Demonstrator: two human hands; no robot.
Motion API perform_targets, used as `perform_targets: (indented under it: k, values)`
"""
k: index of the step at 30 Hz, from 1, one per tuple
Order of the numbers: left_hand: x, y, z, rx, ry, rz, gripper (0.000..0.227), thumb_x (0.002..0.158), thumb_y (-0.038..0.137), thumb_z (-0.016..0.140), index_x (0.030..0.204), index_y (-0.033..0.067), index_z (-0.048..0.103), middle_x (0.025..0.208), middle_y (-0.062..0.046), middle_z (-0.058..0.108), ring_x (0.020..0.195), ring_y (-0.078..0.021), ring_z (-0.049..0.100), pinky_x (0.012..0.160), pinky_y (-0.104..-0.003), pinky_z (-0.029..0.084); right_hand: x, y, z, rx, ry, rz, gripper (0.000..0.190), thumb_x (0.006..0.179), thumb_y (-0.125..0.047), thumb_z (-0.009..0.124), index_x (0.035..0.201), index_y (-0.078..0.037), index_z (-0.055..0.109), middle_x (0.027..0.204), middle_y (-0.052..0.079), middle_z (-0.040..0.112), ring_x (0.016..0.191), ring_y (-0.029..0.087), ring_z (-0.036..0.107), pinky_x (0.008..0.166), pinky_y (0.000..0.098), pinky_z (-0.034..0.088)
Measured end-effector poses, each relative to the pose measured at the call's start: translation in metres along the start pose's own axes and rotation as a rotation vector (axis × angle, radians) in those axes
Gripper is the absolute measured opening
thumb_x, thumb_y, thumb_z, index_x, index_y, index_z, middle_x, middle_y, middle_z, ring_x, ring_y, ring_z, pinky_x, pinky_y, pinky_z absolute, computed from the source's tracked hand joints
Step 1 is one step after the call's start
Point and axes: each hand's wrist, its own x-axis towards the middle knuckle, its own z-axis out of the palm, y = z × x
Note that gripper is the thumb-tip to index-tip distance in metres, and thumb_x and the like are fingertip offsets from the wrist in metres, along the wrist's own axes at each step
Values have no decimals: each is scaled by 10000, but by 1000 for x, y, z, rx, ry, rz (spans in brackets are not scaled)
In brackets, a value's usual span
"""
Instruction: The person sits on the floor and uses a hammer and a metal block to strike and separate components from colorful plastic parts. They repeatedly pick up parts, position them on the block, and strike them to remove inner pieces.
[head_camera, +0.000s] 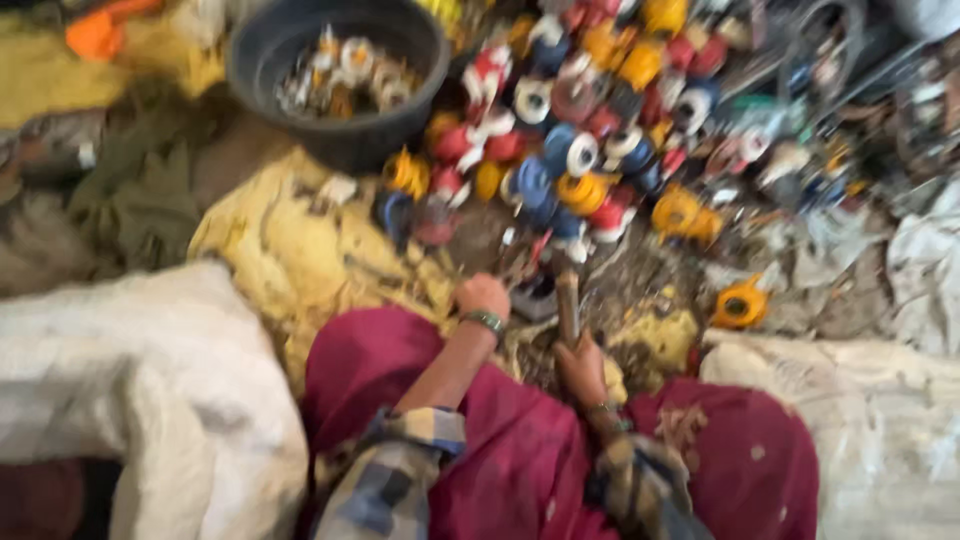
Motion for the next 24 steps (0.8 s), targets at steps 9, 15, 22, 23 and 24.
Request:
perform_targets:
  k: [9, 15, 22, 23, 24]
  values:
    - [-7, -18, 41, -60, 265, -13, 263, 911, 254, 562, 959, 35, 702, 838, -158, 757, 745, -333, 767, 535, -612, 568, -7, -140, -121, 334, 278, -381, 105, 946, -13, 618, 1049, -31, 624, 843, 33, 689, 687, 124, 677, 637, 253, 571]
    - [-7, -18, 41, -52, 287, -8, 232, 914, 243, 561, 904, 63, 707, 817, -131, 741, 734, -316, 750, 508, -594, 555, 31, -153, -131, 519, 546, -511, 99, 941, -68, 662, 1023, -35, 615, 805, 45, 651, 645, 158, 626, 577, 301, 526]
    - [11, 1, 44, 95, 427, 3, 211, 895, 227, 569, 909, 73, 713, 818, -122, 724, 740, -293, 734, 545, -528, 544, -6, -38, -9, 160, 9, 169, 221, 864, -190, 681, 967, 0, 636, 702, 70, 639, 568, 193, 604, 501, 360, 492]
    - [17, -1, 37, 76, 456, 28, 208, 896, 224, 570, 905, 74, 715, 825, -114, 723, 756, -294, 733, 595, -517, 544, 4, -37, -6, 214, 7, 194, 242, 853, -207, 684, 960, 5, 639, 687, 73, 637, 557, 198, 601, 491, 369, 487]
    - [6, -2, 46, 47, 450, 34, 206, 897, 221, 570, 900, 76, 717, 832, -106, 722, 772, -294, 732, 644, -505, 544, -2, -31, -16, 264, -1, 230, 263, 841, -224, 687, 952, 10, 642, 672, 77, 635, 546, 203, 598, 480, 377, 483]
